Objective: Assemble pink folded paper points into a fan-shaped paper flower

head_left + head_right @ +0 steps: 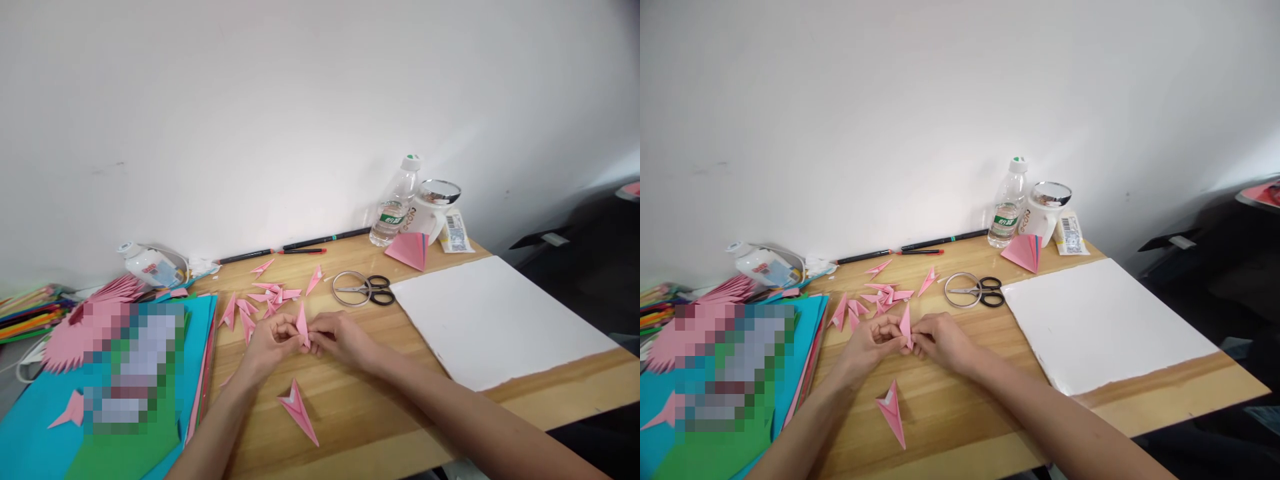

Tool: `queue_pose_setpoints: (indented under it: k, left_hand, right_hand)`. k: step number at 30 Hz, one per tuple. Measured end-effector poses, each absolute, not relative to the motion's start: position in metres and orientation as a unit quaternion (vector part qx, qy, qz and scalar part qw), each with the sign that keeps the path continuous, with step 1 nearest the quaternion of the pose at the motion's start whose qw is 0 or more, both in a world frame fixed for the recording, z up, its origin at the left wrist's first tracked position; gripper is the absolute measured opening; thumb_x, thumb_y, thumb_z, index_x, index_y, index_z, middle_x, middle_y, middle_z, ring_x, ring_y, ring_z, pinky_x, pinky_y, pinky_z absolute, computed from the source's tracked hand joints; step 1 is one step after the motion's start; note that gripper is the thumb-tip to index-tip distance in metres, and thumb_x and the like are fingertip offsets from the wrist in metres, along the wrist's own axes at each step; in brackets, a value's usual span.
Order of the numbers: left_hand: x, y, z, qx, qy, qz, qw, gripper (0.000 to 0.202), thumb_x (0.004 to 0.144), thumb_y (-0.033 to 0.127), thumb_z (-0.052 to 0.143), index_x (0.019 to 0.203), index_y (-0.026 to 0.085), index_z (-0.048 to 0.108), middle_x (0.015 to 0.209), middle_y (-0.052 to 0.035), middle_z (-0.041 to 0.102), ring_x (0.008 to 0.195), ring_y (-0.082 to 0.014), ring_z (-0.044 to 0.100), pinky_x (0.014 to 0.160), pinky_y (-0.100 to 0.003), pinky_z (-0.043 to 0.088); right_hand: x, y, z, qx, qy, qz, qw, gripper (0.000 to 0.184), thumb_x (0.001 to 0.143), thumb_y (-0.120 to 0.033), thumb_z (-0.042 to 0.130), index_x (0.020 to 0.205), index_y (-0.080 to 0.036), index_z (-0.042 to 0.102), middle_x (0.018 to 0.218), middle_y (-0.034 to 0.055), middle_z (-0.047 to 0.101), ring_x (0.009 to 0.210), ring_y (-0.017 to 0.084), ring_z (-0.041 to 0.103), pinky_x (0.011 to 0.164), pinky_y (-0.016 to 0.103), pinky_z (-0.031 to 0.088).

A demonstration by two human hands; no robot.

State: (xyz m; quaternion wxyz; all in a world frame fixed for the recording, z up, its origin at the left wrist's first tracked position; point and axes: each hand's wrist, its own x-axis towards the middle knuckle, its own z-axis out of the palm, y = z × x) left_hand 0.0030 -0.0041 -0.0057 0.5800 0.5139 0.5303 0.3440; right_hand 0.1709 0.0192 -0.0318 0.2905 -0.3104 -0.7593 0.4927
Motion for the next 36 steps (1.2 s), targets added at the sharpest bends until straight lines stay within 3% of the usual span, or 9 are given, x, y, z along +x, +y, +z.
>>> queue_pose_setpoints:
  k: [10, 17, 25, 31, 36]
  left_hand:
    - [0.0007, -0.0041, -0.0002, 0.497, 0.518, 0.346, 0.604, 0.023, 0.059, 0.026, 0.073, 0.071, 0.015, 0.057, 0.058, -0.0012, 0.066, 0.056, -0.0153, 0.062, 0.061, -0.026, 0.045]
    - [-0.0008, -0.0039, -0.001, 0.495, 0.522, 0.34, 0.606, 0.023, 0.06, 0.023, 0.073, 0.074, 0.014, 0.058, 0.058, -0.0009, 0.066, 0.055, -0.0146, 0.061, 0.061, -0.026, 0.044]
    - [-0.0025, -0.003, -0.0003, 0.494, 0.515, 0.336, 0.614, 0.024, 0.06, 0.024, 0.073, 0.076, 0.014, 0.057, 0.06, -0.0015, 0.065, 0.057, -0.0154, 0.061, 0.061, -0.027, 0.045]
    - [-0.0027, -0.0032, -0.0018, 0.486, 0.523, 0.332, 0.616, 0.023, 0.059, 0.022, 0.073, 0.076, 0.014, 0.059, 0.058, -0.0014, 0.066, 0.055, -0.0145, 0.06, 0.061, -0.027, 0.044]
    - [-0.0027, -0.0031, -0.0029, 0.481, 0.52, 0.339, 0.62, 0.025, 0.059, 0.023, 0.074, 0.077, 0.013, 0.06, 0.059, -0.0015, 0.066, 0.055, -0.0145, 0.06, 0.061, -0.026, 0.045]
  right_hand:
    - [0.1708, 0.0182, -0.0292, -0.305, -0.767, 0.49, 0.282, 0.029, 0.089, -0.02, 0.041, 0.073, -0.012, 0.064, 0.066, 0.0027, 0.059, 0.052, 0.009, 0.058, 0.054, 0.019, 0.049]
    - [0.1708, 0.0195, -0.0303, -0.306, -0.818, 0.394, 0.287, 0.035, 0.091, -0.021, 0.037, 0.069, -0.012, 0.063, 0.061, 0.0036, 0.057, 0.054, 0.011, 0.056, 0.058, 0.021, 0.047]
    - [0.1733, 0.0198, -0.0278, -0.284, -0.787, 0.48, 0.265, 0.035, 0.092, -0.03, 0.038, 0.078, -0.012, 0.064, 0.068, 0.0039, 0.061, 0.054, 0.011, 0.059, 0.056, 0.02, 0.048]
    - [0.1719, 0.0222, -0.03, -0.277, -0.851, 0.362, 0.262, 0.031, 0.091, -0.021, 0.039, 0.074, -0.013, 0.063, 0.062, 0.0029, 0.059, 0.056, 0.011, 0.053, 0.059, 0.021, 0.042]
    - [0.1725, 0.0196, -0.0312, -0.266, -0.894, 0.268, 0.24, 0.02, 0.086, -0.013, 0.044, 0.075, -0.013, 0.06, 0.069, 0.0049, 0.057, 0.061, 0.013, 0.049, 0.058, 0.022, 0.038]
